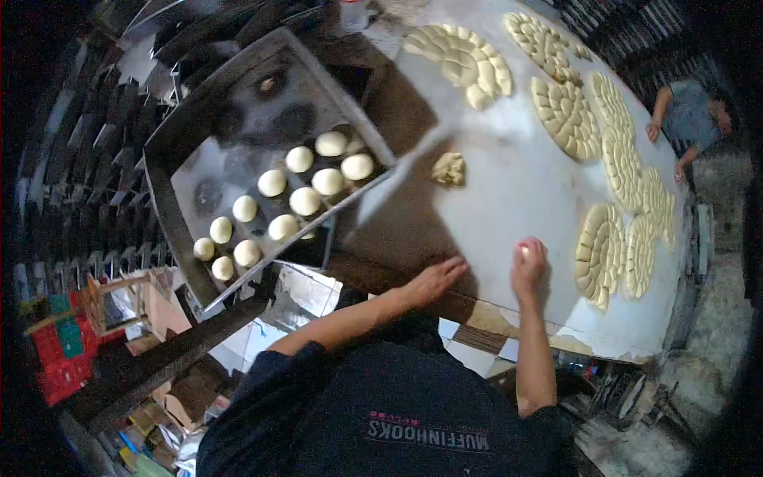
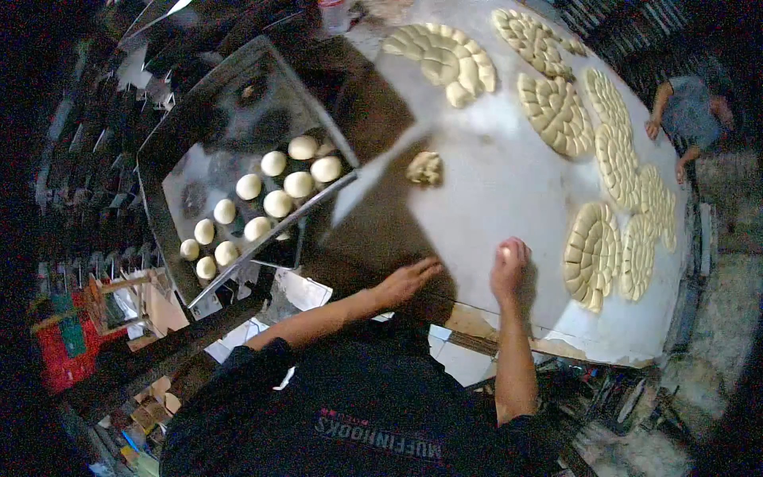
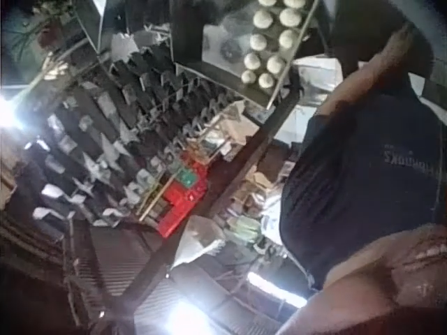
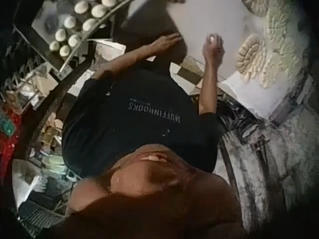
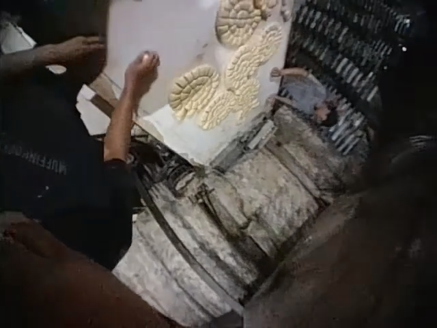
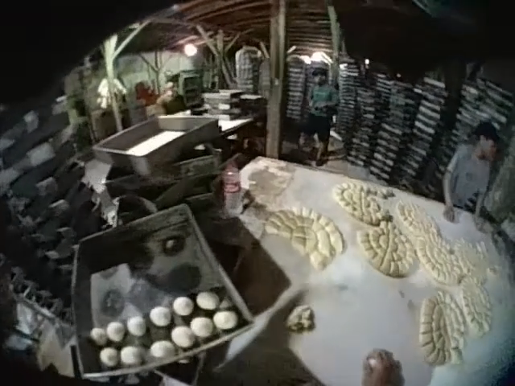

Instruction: Shaping individual pieces of dough and arranging them into a baking tray for baking.

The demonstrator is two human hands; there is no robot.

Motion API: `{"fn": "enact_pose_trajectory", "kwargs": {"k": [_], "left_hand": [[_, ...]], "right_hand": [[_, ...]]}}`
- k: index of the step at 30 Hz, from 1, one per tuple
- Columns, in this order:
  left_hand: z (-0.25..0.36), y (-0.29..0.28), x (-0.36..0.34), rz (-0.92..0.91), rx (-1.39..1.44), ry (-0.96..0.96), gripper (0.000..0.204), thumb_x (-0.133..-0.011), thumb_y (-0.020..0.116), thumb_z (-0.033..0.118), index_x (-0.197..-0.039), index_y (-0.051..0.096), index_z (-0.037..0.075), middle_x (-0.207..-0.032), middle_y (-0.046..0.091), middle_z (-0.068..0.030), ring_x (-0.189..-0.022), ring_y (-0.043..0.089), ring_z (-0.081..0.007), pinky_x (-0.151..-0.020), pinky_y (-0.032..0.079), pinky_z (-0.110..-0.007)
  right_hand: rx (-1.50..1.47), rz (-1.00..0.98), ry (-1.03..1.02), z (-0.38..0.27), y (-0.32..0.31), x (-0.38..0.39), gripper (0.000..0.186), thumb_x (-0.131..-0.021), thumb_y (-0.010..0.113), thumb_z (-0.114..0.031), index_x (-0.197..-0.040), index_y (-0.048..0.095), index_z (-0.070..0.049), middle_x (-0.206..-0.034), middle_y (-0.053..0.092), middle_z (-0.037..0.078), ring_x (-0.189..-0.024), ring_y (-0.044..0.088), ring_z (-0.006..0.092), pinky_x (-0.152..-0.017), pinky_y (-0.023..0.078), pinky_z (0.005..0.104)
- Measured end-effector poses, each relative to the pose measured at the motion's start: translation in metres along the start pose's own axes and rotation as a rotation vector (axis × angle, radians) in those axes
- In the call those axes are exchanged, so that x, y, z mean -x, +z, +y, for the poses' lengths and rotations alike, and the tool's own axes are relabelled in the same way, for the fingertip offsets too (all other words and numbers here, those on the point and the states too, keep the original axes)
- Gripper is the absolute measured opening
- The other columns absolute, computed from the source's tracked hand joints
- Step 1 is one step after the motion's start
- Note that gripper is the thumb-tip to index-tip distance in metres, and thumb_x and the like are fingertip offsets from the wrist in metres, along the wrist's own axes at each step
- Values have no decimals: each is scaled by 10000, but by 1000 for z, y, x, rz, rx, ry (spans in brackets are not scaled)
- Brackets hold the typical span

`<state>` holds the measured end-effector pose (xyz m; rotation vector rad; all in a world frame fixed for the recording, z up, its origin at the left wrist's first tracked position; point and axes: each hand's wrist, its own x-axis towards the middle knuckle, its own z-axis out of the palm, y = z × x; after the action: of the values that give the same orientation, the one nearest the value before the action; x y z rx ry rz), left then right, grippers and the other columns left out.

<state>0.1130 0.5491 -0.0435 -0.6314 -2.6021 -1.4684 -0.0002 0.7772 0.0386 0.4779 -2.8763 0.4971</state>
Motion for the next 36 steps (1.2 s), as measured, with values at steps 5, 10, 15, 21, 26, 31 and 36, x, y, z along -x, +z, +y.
{"fn": "enact_pose_trajectory", "kwargs": {"k": [5, 10, 15, 21, 26, 31, 36], "left_hand": [[71, -163, 42, -268, 24, -242, 457, -851, 503, 52, -1305, 479, 10, -1243, 540, -206, -1110, 555, -387, -961, 462, -442], [108, -372, 95, 323, -387, -450, 438, -735, 620, 18, -1171, 601, 61, -1085, 637, -147, -999, 597, -334, -936, 436, -396], [-10, -443, 200, 237, -972, -825, 424, -774, 638, 126, -1195, 584, 105, -968, 680, -107, -967, 656, -291, -989, 345, -579], [-9, -450, 197, 38, -913, -801, 597, -787, 665, 211, -1343, 479, 98, -1140, 637, -126, -1049, 618, -305, -1009, 345, -573], [93, -425, 126, 45, -961, -780, 827, -739, 758, 238, -1449, 357, 96, -1447, 344, -217, -1297, 386, -401, -1056, 345, -532], [171, -370, -95, -375, -228, 127, 645, -793, 721, 306, -1353, 491, 83, -1343, 506, -210, -1209, 520, -334, -1066, 384, -439], [-42, -223, -320, -632, 744, -17, 335, -911, 590, 167, -1219, 614, 37, -1298, 595, -118, -1092, 612, -236, -958, 501, -361]], "right_hand": [[-398, -530, 597, 51, -50, 5, 239, -940, 533, -224, -1050, 602, -23, -902, 612, 76, -784, 606, 135, -717, 558, 316], [-914, -368, 160, -191, -64, -50, 339, -1003, 486, -310, -1083, 605, -2, -994, 617, 84, -827, 613, 159, -765, 591, 339], [-989, -184, -871, -459, -47, -89, 364, -784, 711, -95, -1114, 578, -16, -1082, 594, 159, -986, 622, 280, -859, 502, 346], [-538, -371, -1113, -505, 45, -97, 339, -787, 717, -212, -1053, 606, -33, -1107, 599, 148, -1084, 559, 361, -938, 454, 451], [-711, 166, -657, -376, -24, -90, 191, -776, 703, -100, -944, 655, -22, -964, 641, 130, -950, 624, 298, -860, 496, 393], [-556, 486, 282, -121, 9, -75, 96, -834, 640, -117, -825, 594, -33, -754, 574, 79, -656, 528, 164, -620, 449, 296], [-380, 369, 364, 54, 41, 48, 141, -801, 629, -108, -912, 617, -22, -800, 601, 134, -738, 583, 289, -692, 480, 384]]}}
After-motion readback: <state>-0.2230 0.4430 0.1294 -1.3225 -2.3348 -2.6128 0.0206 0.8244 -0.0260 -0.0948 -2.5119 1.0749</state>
